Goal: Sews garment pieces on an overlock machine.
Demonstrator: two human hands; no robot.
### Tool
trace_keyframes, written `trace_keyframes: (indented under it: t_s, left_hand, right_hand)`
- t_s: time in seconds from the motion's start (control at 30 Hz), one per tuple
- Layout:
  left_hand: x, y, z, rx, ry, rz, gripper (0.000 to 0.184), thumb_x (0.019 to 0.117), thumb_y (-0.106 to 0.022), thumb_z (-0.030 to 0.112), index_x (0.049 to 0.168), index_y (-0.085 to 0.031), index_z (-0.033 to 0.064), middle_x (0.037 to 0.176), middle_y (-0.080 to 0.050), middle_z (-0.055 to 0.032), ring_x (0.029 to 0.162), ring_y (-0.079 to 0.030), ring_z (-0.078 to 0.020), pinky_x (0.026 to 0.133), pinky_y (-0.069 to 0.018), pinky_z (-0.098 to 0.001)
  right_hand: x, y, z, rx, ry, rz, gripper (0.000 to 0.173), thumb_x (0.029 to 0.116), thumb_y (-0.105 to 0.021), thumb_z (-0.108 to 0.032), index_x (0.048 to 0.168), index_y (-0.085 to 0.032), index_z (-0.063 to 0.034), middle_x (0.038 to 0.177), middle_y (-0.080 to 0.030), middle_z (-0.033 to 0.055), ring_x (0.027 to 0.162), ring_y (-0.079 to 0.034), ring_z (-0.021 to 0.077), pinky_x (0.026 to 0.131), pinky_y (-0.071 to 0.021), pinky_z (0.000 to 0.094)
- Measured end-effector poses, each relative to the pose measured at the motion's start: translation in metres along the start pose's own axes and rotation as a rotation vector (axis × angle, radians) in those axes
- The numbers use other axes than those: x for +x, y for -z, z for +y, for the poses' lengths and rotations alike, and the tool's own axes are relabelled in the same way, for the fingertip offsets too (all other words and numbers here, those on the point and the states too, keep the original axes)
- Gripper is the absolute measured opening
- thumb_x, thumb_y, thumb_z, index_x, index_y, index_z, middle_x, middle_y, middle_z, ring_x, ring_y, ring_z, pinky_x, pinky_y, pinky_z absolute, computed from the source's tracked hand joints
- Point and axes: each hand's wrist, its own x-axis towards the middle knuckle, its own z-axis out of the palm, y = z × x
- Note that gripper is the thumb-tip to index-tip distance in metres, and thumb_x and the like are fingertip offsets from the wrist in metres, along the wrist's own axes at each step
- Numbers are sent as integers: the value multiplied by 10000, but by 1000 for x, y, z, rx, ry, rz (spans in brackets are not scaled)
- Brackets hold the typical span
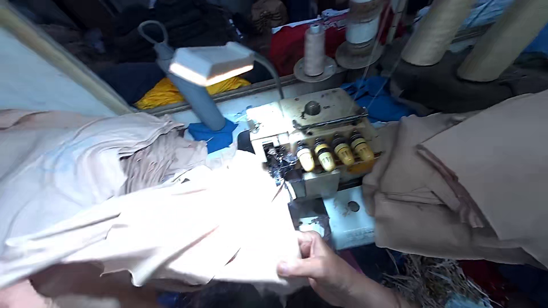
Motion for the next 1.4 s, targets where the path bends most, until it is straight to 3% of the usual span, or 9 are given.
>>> trace_keyframes:
  t_s: [0.07,0.17,0.27,0.33,0.47,0.57,0.83,1.17,1.4]
  left_hand:
    - [25,2,7,45,25,56,332,1040,-413,13,1175,-465,-286,1108,-582,-277,1019,-592,-60,910,-485,-190]
    - [52,-10,-64,127,-115,35,360,1043,-431,55,1231,-507,-242,1204,-591,-395,1118,-620,-321,1004,-492,-372]
    - [58,-34,-86,274,33,-362,373,1030,-531,27,1372,-485,-115,1198,-606,-379,1103,-609,-540,955,-463,-680]
    - [43,-48,-69,339,86,-498,486,1011,-578,28,1476,-449,-36,1146,-662,-340,1030,-643,-564,881,-455,-752]
    - [-43,-86,1,-73,-221,-351,359,954,-603,195,1174,-646,-85,956,-710,-185,774,-697,-205,705,-599,-381]
    - [-102,-128,31,-128,-350,-261,421,862,-735,343,1071,-702,-21,1001,-716,-182,900,-696,-258,796,-575,-382]
    - [-89,-136,22,-267,-156,-213,200,845,-521,-5,815,-718,-17,830,-726,-82,837,-682,-34,810,-532,-131]
    - [-58,-80,74,-256,-432,-771,180,986,-637,194,932,-766,80,843,-743,-91,715,-688,-154,604,-528,-298]
    - [-59,-129,85,-159,-589,-627,198,974,-585,207,884,-736,116,771,-678,-31,598,-624,-128,463,-458,-265]
  right_hand:
    - [-13,14,9,89,-87,-203,162,834,-732,-68,937,-760,-191,886,-763,-78,810,-710,7,752,-589,231]
    - [-28,43,30,-179,-178,-340,49,877,-736,-130,919,-755,-144,852,-759,-65,785,-710,14,730,-590,228]
    - [-42,58,42,-1023,-316,-205,311,938,-717,-182,1116,-680,70,972,-723,220,904,-721,330,859,-564,522]
    - [-53,64,51,-1176,-112,-11,359,927,-722,-209,1183,-689,41,976,-740,182,822,-738,291,778,-612,463]
    - [-39,54,32,-861,270,323,269,914,-720,-168,1093,-702,32,915,-736,66,753,-714,68,644,-615,233]
    - [-2,46,20,-675,290,376,301,888,-739,-160,1097,-688,50,1075,-723,95,973,-727,113,845,-630,274]
    - [18,48,36,-301,128,145,273,914,-719,-173,1117,-625,-15,956,-737,-1,858,-712,55,763,-600,240]
    - [-18,46,24,-311,43,184,189,913,-642,21,1094,-692,4,797,-740,-73,701,-665,-28,658,-556,182]
    - [11,44,15,-389,212,273,83,879,-666,11,886,-723,-49,646,-645,-102,575,-557,-72,542,-471,123]
